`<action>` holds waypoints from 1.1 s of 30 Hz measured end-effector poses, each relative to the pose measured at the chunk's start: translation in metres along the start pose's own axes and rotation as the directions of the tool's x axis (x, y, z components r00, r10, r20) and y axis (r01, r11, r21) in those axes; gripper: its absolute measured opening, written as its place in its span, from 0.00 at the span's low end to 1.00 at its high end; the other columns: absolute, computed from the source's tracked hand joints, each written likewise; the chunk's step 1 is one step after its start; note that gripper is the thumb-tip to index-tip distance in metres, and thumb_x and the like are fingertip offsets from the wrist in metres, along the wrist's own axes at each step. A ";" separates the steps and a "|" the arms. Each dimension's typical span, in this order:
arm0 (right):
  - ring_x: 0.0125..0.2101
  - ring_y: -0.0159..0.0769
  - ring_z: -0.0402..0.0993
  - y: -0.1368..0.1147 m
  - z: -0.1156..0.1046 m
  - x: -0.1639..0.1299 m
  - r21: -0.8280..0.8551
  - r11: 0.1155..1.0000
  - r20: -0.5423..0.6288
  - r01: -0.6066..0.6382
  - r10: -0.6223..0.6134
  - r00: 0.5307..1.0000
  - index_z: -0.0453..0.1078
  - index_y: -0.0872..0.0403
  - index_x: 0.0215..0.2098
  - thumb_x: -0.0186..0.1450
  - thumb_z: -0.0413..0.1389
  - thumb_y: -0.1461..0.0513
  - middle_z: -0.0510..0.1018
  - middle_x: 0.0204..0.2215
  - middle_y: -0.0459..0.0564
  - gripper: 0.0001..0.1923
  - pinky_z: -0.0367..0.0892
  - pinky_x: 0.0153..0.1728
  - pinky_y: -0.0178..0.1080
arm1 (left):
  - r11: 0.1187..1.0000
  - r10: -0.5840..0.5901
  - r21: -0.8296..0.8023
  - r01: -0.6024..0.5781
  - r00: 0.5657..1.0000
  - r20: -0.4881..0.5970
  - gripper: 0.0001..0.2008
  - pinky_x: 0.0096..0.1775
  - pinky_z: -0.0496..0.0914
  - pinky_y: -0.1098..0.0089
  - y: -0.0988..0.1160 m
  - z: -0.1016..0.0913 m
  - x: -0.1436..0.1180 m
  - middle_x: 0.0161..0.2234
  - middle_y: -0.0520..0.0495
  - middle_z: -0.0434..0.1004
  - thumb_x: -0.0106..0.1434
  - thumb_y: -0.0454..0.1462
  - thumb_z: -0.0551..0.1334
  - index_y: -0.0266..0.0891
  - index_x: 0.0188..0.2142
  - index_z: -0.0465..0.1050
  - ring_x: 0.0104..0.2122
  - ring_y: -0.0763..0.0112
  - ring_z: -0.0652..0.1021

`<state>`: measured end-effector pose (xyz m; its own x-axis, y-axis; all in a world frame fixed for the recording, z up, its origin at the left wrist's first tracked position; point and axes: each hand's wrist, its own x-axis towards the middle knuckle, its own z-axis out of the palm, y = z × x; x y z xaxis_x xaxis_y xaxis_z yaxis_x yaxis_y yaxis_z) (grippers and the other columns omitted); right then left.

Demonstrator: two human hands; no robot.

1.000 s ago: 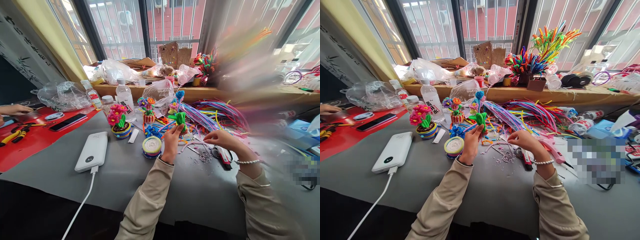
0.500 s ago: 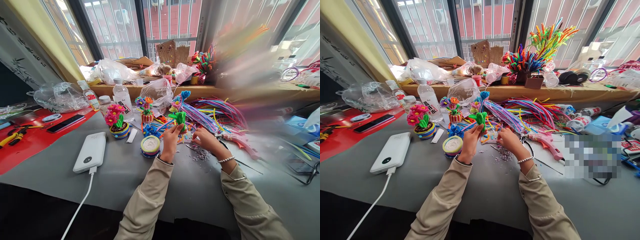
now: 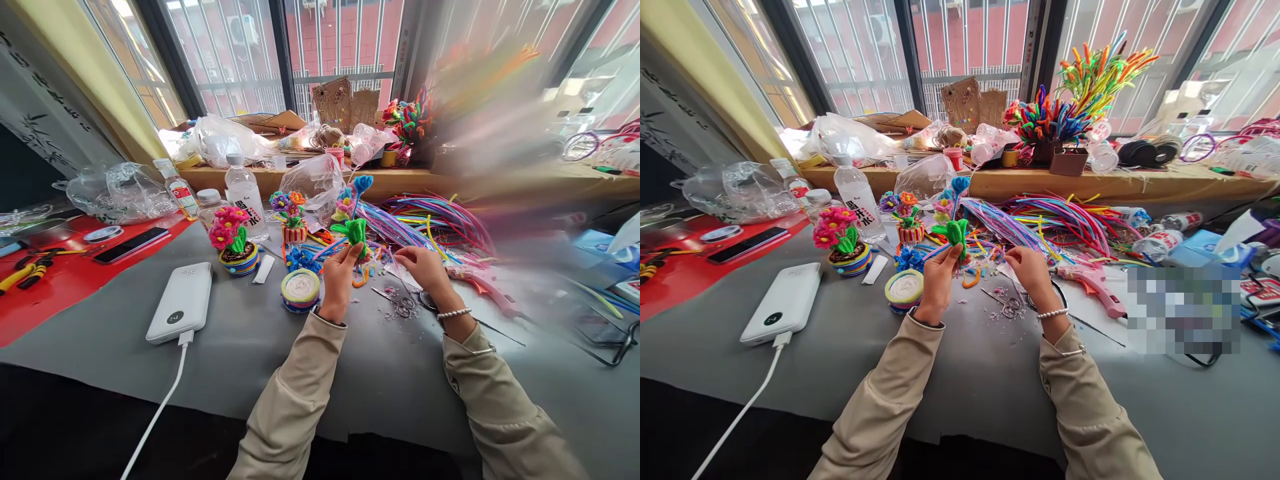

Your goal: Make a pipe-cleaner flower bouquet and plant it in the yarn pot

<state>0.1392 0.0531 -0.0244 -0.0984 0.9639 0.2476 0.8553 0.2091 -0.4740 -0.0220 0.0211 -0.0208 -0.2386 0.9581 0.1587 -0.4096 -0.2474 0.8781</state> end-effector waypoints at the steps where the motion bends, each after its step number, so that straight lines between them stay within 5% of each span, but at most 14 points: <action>1: 0.28 0.36 0.73 0.002 0.001 0.000 -0.041 0.999 -0.014 -0.025 0.024 1.000 0.72 0.56 0.30 0.58 0.51 0.59 0.78 0.27 0.52 0.10 0.63 0.29 0.36 | 1.000 0.000 0.004 0.000 1.000 0.001 0.14 0.30 0.67 0.74 0.000 0.000 0.000 0.20 0.52 0.73 0.43 0.44 0.66 0.35 0.26 0.76 0.22 0.78 0.71; 9: 0.26 0.40 0.73 0.004 0.018 -0.001 -0.274 0.955 0.075 -0.116 0.142 0.987 0.73 0.57 0.21 0.53 0.54 0.62 0.77 0.23 0.57 0.07 0.59 0.23 0.35 | 0.999 0.000 0.050 -0.001 1.000 0.015 0.16 0.30 0.67 0.74 -0.001 0.000 0.000 0.22 0.51 0.74 0.44 0.45 0.66 0.34 0.28 0.76 0.23 0.76 0.72; 14: 0.31 0.43 0.73 0.006 0.015 0.000 -0.307 0.942 0.069 -0.134 0.162 0.984 0.73 0.57 0.28 0.55 0.52 0.62 0.77 0.29 0.59 0.09 0.61 0.25 0.36 | 0.999 0.010 0.048 -0.012 0.999 0.034 0.15 0.31 0.67 0.74 0.001 0.000 -0.001 0.20 0.52 0.72 0.44 0.45 0.65 0.35 0.25 0.76 0.23 0.76 0.72; 21: 0.27 0.44 0.74 0.003 0.018 -0.001 -0.290 0.941 0.052 -0.173 0.196 0.979 0.71 0.58 0.20 0.51 0.52 0.68 0.76 0.22 0.60 0.07 0.59 0.22 0.37 | 0.994 0.017 0.105 -0.025 0.997 0.073 0.15 0.31 0.66 0.74 -0.002 0.000 -0.003 0.20 0.52 0.72 0.45 0.46 0.64 0.35 0.24 0.75 0.24 0.76 0.71; 25: 0.25 0.42 0.73 -0.001 0.015 0.000 -0.198 0.966 0.000 -0.166 0.169 0.986 0.68 0.56 0.17 0.51 0.52 0.67 0.75 0.19 0.56 0.06 0.59 0.22 0.36 | 0.984 0.029 0.172 -0.040 0.997 0.068 0.15 0.29 0.65 0.74 -0.001 0.000 -0.003 0.19 0.52 0.71 0.45 0.47 0.64 0.36 0.24 0.76 0.23 0.76 0.71; 29: 0.30 0.37 0.73 -0.005 0.008 0.002 -0.045 0.993 -0.107 -0.111 0.106 0.989 0.66 0.57 0.29 0.58 0.48 0.62 0.77 0.27 0.54 0.07 0.64 0.28 0.35 | 0.963 0.076 0.254 -0.095 0.994 0.083 0.14 0.28 0.65 0.75 0.001 0.000 -0.004 0.18 0.53 0.71 0.46 0.46 0.64 0.37 0.26 0.77 0.23 0.75 0.71; 33: 0.30 0.33 0.74 -0.009 0.002 -0.001 0.407 0.909 -0.250 0.087 0.019 0.968 0.60 0.57 0.41 0.61 0.47 0.60 0.76 0.29 0.52 0.12 0.67 0.31 0.35 | 0.949 0.095 0.290 -0.126 0.989 0.117 0.14 0.29 0.65 0.74 0.001 0.000 -0.004 0.19 0.52 0.73 0.48 0.46 0.63 0.38 0.27 0.77 0.23 0.74 0.72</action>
<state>0.1307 0.0510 -0.0216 0.0478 0.8958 0.4419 0.5625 0.3415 -0.7530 -0.0215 0.0168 -0.0208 -0.1719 0.9405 0.2933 -0.1035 -0.3133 0.9440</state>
